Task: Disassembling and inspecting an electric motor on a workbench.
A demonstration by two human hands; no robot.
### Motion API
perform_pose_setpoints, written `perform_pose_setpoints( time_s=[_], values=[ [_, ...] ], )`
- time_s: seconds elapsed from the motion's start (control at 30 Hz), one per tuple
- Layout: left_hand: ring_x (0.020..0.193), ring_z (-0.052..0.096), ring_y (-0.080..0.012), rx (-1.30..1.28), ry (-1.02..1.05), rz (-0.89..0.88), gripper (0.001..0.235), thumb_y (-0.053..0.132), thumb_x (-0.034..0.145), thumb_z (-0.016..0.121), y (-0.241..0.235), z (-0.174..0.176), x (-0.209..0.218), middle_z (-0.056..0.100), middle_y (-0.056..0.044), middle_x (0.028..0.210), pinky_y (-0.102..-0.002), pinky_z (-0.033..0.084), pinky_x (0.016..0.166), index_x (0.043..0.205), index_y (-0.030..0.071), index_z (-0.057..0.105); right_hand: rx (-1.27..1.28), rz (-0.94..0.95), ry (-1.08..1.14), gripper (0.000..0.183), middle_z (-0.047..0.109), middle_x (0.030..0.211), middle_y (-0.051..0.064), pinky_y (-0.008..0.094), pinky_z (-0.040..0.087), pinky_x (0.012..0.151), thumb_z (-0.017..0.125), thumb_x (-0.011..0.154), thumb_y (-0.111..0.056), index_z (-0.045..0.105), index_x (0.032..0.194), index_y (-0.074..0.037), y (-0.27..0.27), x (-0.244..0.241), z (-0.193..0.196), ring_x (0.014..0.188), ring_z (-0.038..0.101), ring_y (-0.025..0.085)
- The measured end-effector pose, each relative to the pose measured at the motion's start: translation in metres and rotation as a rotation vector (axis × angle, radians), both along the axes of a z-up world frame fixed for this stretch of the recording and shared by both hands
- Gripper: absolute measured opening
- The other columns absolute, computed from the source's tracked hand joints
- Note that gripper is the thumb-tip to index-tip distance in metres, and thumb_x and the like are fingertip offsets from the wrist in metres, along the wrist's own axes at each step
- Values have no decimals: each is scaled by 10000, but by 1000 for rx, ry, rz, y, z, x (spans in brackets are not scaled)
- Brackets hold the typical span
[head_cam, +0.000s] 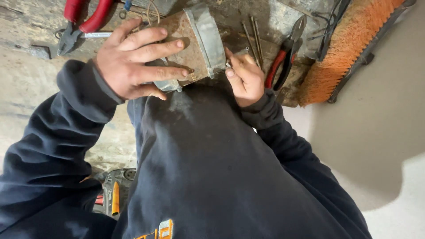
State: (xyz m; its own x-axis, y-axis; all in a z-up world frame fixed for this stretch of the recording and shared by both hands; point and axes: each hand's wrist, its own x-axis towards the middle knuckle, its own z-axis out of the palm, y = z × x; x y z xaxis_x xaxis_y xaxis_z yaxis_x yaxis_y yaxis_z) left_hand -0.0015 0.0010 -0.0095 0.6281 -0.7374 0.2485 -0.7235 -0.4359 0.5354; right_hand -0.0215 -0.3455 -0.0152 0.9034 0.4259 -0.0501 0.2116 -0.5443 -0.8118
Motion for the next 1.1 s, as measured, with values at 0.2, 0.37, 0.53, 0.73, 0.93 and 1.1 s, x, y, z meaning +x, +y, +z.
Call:
perform_pose_setpoints(
  time_s=[0.2, 0.37, 0.53, 0.73, 0.93, 1.1],
  values=[
    [1481, 441, -270, 15, -8, -8, 829, 538, 665, 892, -1, 3, 2, 531, 2, 1617, -536, 317, 1217, 1453, 380, 689, 30, -23, -31, 394, 667, 1070, 189, 357, 521, 894, 637, 1099, -191, 615, 1377, 87, 3, -2, -4, 974, 656, 287],
    [1472, 442, -272, 21, -26, -8, 830, 541, 661, 889, 0, 6, 4, 529, -2, 1614, -528, 321, 1210, 1451, 378, 692, 66, -48, 4, 403, 637, 1032, 189, 352, 513, 860, 627, 1105, -221, 625, 1358, 92, -1, -1, -15, 933, 644, 275],
    [1471, 444, -272, 2, 22, -2, 817, 537, 645, 880, -2, 7, 5, 524, 6, 1605, -534, 325, 1217, 1424, 387, 687, 82, 37, 93, 464, 645, 1011, 172, 333, 511, 838, 648, 1091, -326, 653, 1332, 71, -36, 25, -52, 915, 651, 257],
    [1448, 455, -279, 19, -16, -12, 833, 537, 636, 872, -3, 9, 4, 521, 13, 1605, -548, 328, 1201, 1434, 382, 689, -135, 426, 395, 513, 753, 996, 83, 337, 586, 805, 760, 871, -453, 770, 1219, -76, -41, 95, -32, 851, 728, 245],
    [1455, 452, -273, 41, 23, 0, 843, 536, 601, 861, -4, 12, 2, 520, 20, 1601, -555, 326, 1193, 1412, 385, 689, -365, 735, 308, 406, 769, 1124, 126, 428, 567, 860, 827, 838, -380, 800, 1116, -85, -42, 137, -40, 931, 735, 289],
    [1459, 452, -268, 25, 15, 8, 825, 539, 620, 862, -5, 12, 2, 516, 26, 1598, -553, 334, 1196, 1412, 394, 680, -603, 831, 22, 321, 708, 993, 114, 369, 575, 726, 798, 973, -317, 731, 1133, -47, -34, 147, -33, 772, 697, 268]
  ],
)
